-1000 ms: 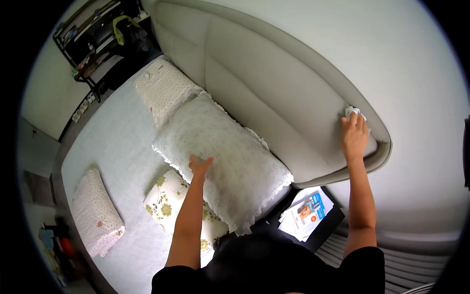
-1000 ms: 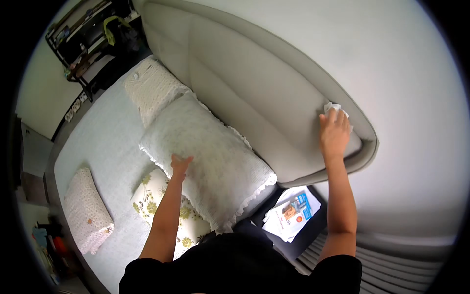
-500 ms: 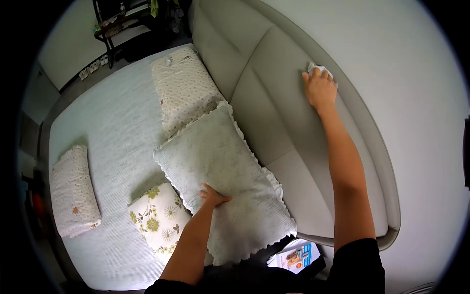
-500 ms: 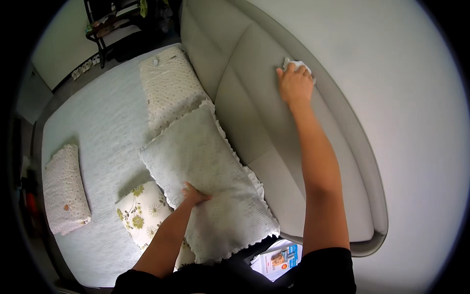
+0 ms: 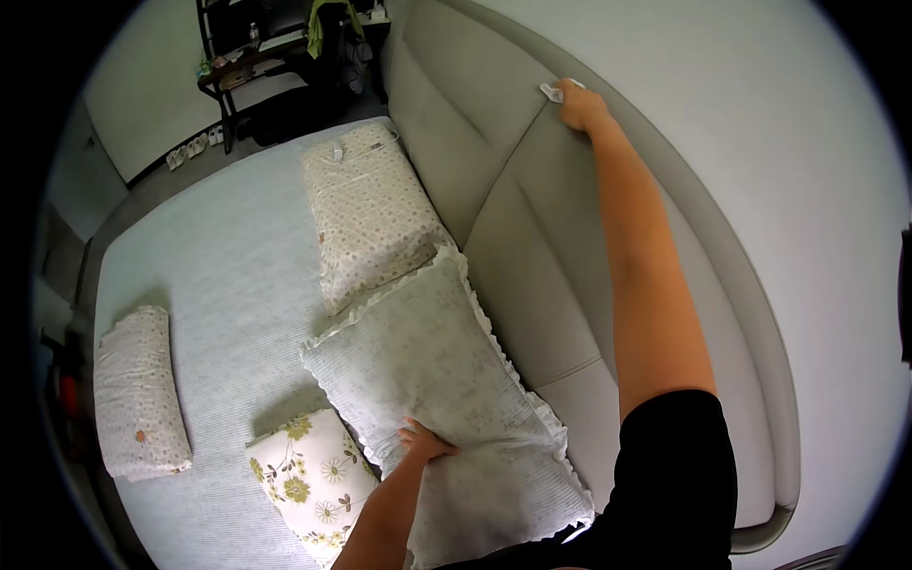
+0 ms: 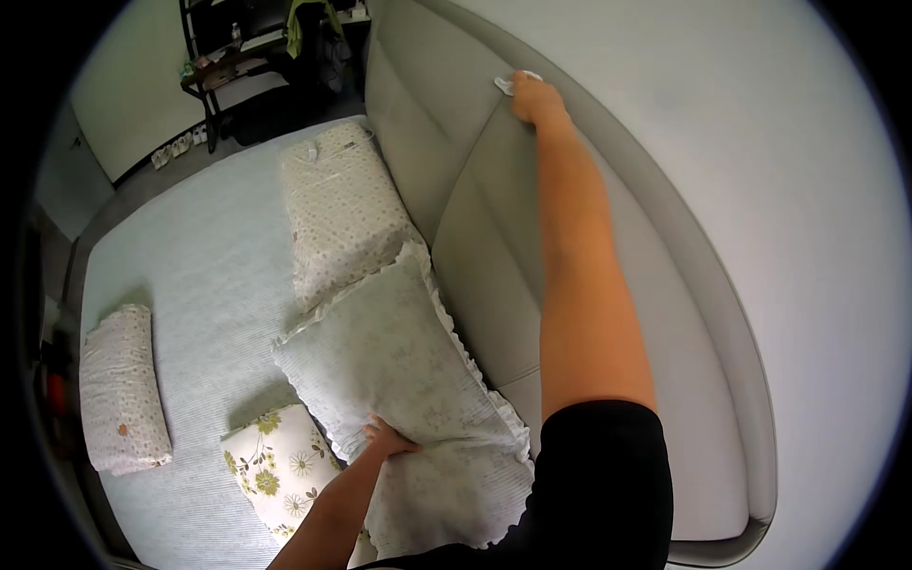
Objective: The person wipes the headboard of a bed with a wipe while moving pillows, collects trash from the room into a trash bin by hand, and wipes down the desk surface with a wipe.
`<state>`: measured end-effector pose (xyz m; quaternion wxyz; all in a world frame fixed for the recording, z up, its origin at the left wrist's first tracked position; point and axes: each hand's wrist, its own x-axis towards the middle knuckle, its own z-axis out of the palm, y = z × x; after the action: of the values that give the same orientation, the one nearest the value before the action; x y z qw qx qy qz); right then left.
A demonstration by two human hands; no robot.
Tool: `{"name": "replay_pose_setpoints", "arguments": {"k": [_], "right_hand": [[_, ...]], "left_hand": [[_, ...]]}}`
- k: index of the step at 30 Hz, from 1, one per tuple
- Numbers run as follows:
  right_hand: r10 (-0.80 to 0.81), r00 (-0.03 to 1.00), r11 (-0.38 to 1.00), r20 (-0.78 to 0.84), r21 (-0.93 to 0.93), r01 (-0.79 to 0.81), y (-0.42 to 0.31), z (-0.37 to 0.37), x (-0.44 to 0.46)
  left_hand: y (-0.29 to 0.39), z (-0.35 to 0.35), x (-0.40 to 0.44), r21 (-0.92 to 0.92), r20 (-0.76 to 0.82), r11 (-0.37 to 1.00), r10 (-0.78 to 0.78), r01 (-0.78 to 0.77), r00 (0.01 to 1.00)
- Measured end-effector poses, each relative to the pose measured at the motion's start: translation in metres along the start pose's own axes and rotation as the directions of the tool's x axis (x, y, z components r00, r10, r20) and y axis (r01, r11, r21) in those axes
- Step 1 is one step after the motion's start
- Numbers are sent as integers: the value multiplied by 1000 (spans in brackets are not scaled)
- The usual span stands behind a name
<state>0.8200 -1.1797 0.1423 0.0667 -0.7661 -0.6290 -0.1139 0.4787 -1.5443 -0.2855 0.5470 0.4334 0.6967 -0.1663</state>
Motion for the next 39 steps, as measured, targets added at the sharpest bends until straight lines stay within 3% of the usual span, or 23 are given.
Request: {"name": "replay_pose_setpoints", "arguments": {"k": [8, 11, 14, 17, 18, 20, 23, 25, 27, 30, 33, 34, 35, 36, 37, 38, 39], "right_hand": [[-11, 1000, 1000, 6, -21, 11, 35, -21, -30], [-44, 998, 997, 53, -62, 47, 51, -45, -89], [-110, 993, 993, -40, 33, 112, 88, -50, -157], [-18, 1000, 997, -15, 75, 19, 92, -88, -249], [77, 997, 935, -17, 349, -66, 100, -98, -269], [261, 965, 589, 36, 786, -189, 120, -121, -312], [234, 930, -107, 284, 958, -265, 105, -174, -379], [181, 932, -192, 315, 940, -281, 97, -197, -417], [115, 944, -263, 309, 926, -271, 93, -207, -449], [216, 934, -332, 284, 921, -203, 72, -216, -484], [251, 916, -71, 314, 949, -306, 83, -210, -512], [321, 927, 311, 195, 903, -297, 94, -198, -518], [339, 938, 644, 65, 711, -282, 111, -176, -524], [306, 951, 877, -56, 406, -258, 124, -160, -531], [242, 951, 960, -191, 192, -206, 131, -150, -538], [148, 941, 985, -305, -38, -167, 138, -142, -544], [29, 919, 953, -393, -268, -144, 132, -143, -550]], "left_hand": [[-5, 8, 27, 205, -4, 978, 46, -44, 999], [0, -5, -2, 176, 18, 977, 120, -122, 993], [-5, -8, 4, 165, 19, 976, 139, -141, 990], [-12, -7, 6, 155, -3, 981, 114, -112, 993], [-12, -7, 4, 146, -12, 983, 111, -108, 994], [-23, -4, 9, 61, 7, 987, 150, -150, 989], [-38, -1, 31, -46, 4, 978, 203, -203, 979], [-43, -5, 25, -181, 7, 955, 242, -237, 970], [-33, -27, -20, -191, 96, 963, 213, -192, 972], [-44, -35, -41, -225, 148, 944, 279, -242, 949], [-62, -43, -70, -339, 99, 872, 405, -352, 909], [-68, -46, -83, -388, 72, 837, 444, -385, 893], [-78, -49, -90, -465, 53, 781, 494, -417, 868], [-90, -52, -96, -537, 31, 719, 540, -441, 841], [-101, -53, -100, -604, 3, 649, 582, -462, 813], [-111, -49, -96, -659, -89, 618, 502, -429, 860], [-124, -46, -93, -703, -73, 581, 515, -410, 854]]}}
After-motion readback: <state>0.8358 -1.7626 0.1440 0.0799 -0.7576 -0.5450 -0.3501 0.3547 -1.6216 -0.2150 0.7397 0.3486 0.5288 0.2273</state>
